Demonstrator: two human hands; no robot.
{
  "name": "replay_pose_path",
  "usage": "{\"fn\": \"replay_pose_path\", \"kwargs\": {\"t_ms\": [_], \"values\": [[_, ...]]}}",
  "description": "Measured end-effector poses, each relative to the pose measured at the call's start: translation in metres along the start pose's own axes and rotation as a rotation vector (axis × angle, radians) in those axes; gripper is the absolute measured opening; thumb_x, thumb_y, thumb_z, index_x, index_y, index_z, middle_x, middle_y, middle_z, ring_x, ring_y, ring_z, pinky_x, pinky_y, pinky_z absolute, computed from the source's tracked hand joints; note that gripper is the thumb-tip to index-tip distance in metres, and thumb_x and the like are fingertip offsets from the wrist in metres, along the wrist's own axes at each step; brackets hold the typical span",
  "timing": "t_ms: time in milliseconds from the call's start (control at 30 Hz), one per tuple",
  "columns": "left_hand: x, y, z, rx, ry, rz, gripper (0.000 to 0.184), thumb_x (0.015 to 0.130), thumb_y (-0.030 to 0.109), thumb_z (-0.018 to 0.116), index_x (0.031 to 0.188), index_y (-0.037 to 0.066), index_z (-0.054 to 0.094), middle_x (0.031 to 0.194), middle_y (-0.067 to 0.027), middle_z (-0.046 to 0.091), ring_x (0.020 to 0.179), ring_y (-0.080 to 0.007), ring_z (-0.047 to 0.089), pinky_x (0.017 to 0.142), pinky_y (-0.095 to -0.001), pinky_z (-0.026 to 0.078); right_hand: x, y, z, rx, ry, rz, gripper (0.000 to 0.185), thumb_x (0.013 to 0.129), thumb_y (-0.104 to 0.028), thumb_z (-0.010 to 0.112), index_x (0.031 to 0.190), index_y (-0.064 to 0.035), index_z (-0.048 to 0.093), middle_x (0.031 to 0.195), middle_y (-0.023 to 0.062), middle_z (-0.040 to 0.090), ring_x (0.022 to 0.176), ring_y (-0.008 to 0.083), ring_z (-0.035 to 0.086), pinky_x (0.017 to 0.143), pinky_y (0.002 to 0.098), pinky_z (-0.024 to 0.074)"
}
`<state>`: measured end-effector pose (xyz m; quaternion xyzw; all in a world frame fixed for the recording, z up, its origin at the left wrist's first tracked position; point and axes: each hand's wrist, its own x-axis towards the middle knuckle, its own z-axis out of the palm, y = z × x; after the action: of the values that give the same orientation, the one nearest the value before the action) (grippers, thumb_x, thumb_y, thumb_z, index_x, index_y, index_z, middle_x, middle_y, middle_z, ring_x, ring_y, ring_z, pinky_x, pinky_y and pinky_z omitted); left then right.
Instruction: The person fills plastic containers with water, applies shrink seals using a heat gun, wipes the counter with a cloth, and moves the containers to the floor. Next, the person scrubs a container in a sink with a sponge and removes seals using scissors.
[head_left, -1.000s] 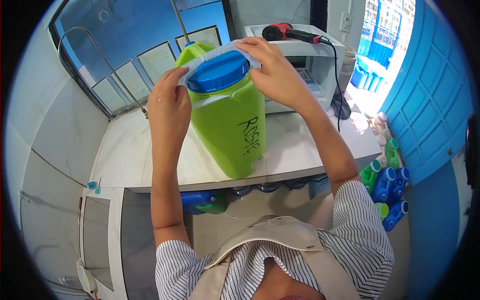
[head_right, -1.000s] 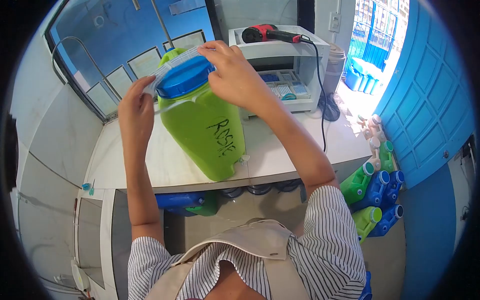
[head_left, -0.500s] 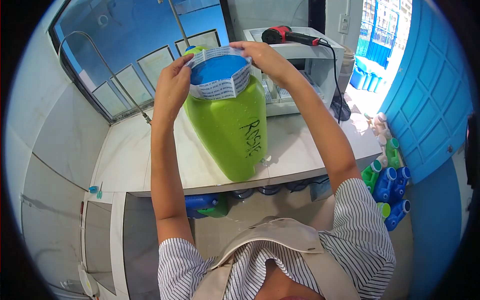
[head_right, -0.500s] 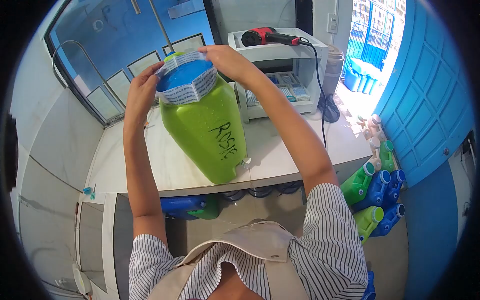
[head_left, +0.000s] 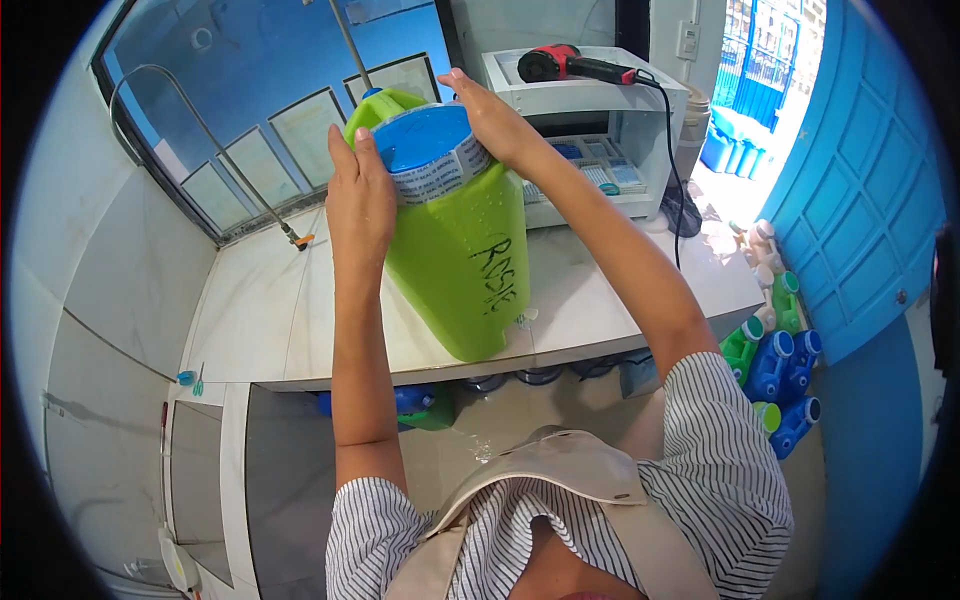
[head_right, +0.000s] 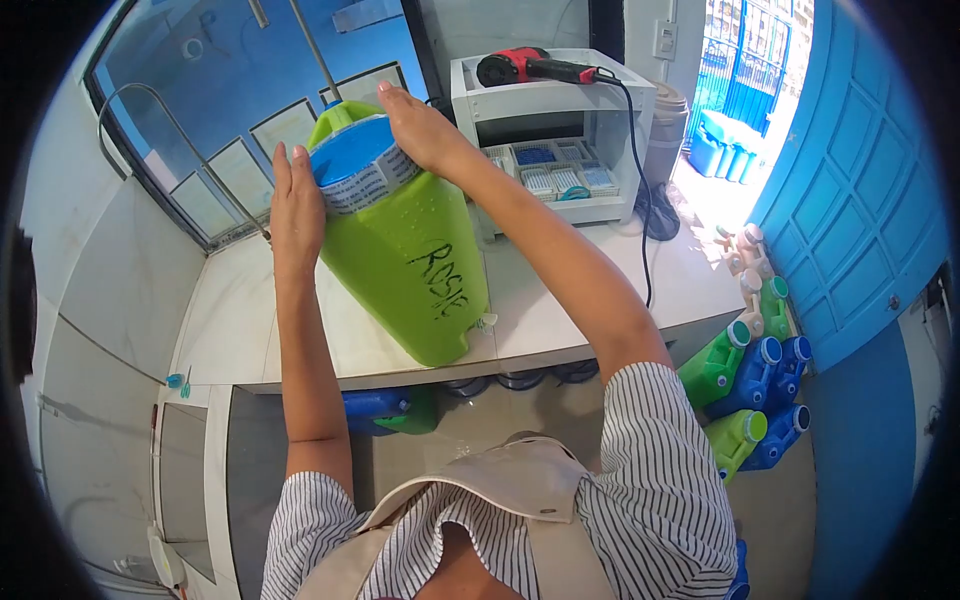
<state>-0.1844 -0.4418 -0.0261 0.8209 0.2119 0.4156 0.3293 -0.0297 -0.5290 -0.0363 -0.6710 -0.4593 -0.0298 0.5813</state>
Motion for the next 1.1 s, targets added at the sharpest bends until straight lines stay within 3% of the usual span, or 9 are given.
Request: {"fn": "replay_pose_path", "kwargs": {"t_ms": [267, 333, 400, 467, 633, 800, 867, 1000, 1100], "values": [[0.001, -0.019, -0.007, -0.377, -0.154, -0.082, 0.081, 0.09, 0.061, 0.018, 0.141, -0.001, 0.015, 0.133, -0.0284, 0.034, 0.127, -0.0364, 0.033, 0.105, -0.0405, 0.022, 0.008, 0.008, -0.02, 0.485, 0.239, -0.009, 0.073, 0.09, -0.062, 0.029, 0.134, -0.0055, 0.039, 0.131, 0.021, 0.045, 0.123, 0.0267, 0.041, 0.105, 0.0353, 0.0243], [0.005, -0.023, -0.011, -0.428, -0.207, -0.096, 0.085, 0.088, 0.066, 0.018, 0.142, 0.0, 0.013, 0.139, -0.0268, 0.027, 0.131, -0.0344, 0.027, 0.108, -0.0418, 0.016, 0.032, 0.019, -0.063, 0.192, 0.314, -0.062, 0.064, 0.086, -0.051, 0.047, 0.129, -0.0028, 0.045, 0.128, 0.0228, 0.048, 0.122, 0.0286, 0.043, 0.102, 0.0352, 0.0293], [0.004, -0.014, -0.016, -0.428, -0.21, -0.098, 0.088, 0.087, 0.068, 0.018, 0.142, 0.0, 0.013, 0.142, -0.026, 0.023, 0.133, -0.0334, 0.025, 0.11, -0.0425, 0.013, 0.075, 0.055, -0.117, -0.564, 0.237, 0.007, 0.068, 0.079, -0.046, 0.053, 0.123, 0.005, 0.047, 0.129, 0.0257, 0.045, 0.121, 0.0339, 0.044, 0.101, 0.0399, 0.034], [0.015, -0.019, -0.019, -0.337, -0.112, -0.001, 0.09, 0.086, 0.07, 0.018, 0.142, 0.001, 0.013, 0.142, -0.0267, 0.025, 0.132, -0.0344, 0.027, 0.11, -0.0428, 0.014, 0.092, 0.055, -0.144, -0.927, 0.061, 0.257, 0.049, 0.074, -0.03, 0.057, 0.111, 0.0014, 0.059, 0.12, 0.0244, 0.053, 0.114, 0.0328, 0.051, 0.095, 0.0421, 0.04], [0.033, -0.021, -0.025, -0.46, -0.317, -0.075, 0.091, 0.085, 0.07, 0.019, 0.141, -0.002, 0.014, 0.14, -0.0261, 0.029, 0.13, -0.0332, 0.032, 0.108, -0.0396, 0.019, 0.145, 0.154, -0.171, -1.276, -0.278, 0.449, 0.037, 0.066, -0.017, 0.059, 0.098, 0.0007, 0.066, 0.107, 0.0208, 0.061, 0.102, 0.0339, 0.058, 0.084, 0.0376, 0.0475], [0.018, -0.038, -0.018, -0.616, -0.275, -0.084, 0.086, 0.089, 0.066, 0.019, 0.141, -0.002, 0.015, 0.136, -0.0227, 0.038, 0.128, -0.0288, 0.037, 0.106, -0.0397, 0.023, 0.144, 0.14, -0.16, -1.335, -0.138, 0.564, 0.038, 0.068, -0.017, 0.059, 0.104, -0.0042, 0.065, 0.11, 0.0181, 0.061, 0.106, 0.0298, 0.058, 0.086, 0.039, 0.0472], [0.01, -0.043, -0.015, -0.648, -0.215, 0.001, 0.088, 0.088, 0.065, 0.026, 0.141, -0.003, 0.011, 0.137, -0.0243, 0.035, 0.131, -0.0334, 0.03, 0.11, -0.04, 0.015, 0.148, 0.164, -0.164, -1.307, 0.055, 0.515, 0.037, 0.07, -0.019, 0.059, 0.104, -0.0049, 0.065, 0.111, 0.0175, 0.061, 0.107, 0.0297, 0.057, 0.086, 0.0393, 0.0471], [-0.008, -0.055, -0.015, -0.511, -0.203, 0.132, 0.087, 0.084, 0.055, 0.047, 0.142, 0.001, 0.011, 0.14, -0.0238, 0.03, 0.133, -0.0342, 0.025, 0.11, -0.0417, 0.015, 0.132, 0.144, -0.175, -1.265, 0.026, 0.365, 0.032, 0.074, -0.019, 0.058, 0.103, -0.0087, 0.066, 0.107, 0.0141, 0.063, 0.101, 0.0285, 0.061, 0.085, 0.0396, 0.048], [-0.017, -0.05, -0.007, -0.507, -0.208, 0.122, 0.1, 0.071, 0.028, 0.074, 0.143, 0.003, 0.011, 0.141, -0.0244, 0.025, 0.135, -0.0336, 0.02, 0.11, -0.0414, 0.016, 0.111, 0.122, -0.193, -1.103, 0.191, 0.228, 0.033, 0.07, -0.028, 0.062, 0.093, -0.0043, 0.067, 0.09, 0.0158, 0.066, 0.088, 0.0293, 0.064, 0.077, 0.0395, 0.05]]}}
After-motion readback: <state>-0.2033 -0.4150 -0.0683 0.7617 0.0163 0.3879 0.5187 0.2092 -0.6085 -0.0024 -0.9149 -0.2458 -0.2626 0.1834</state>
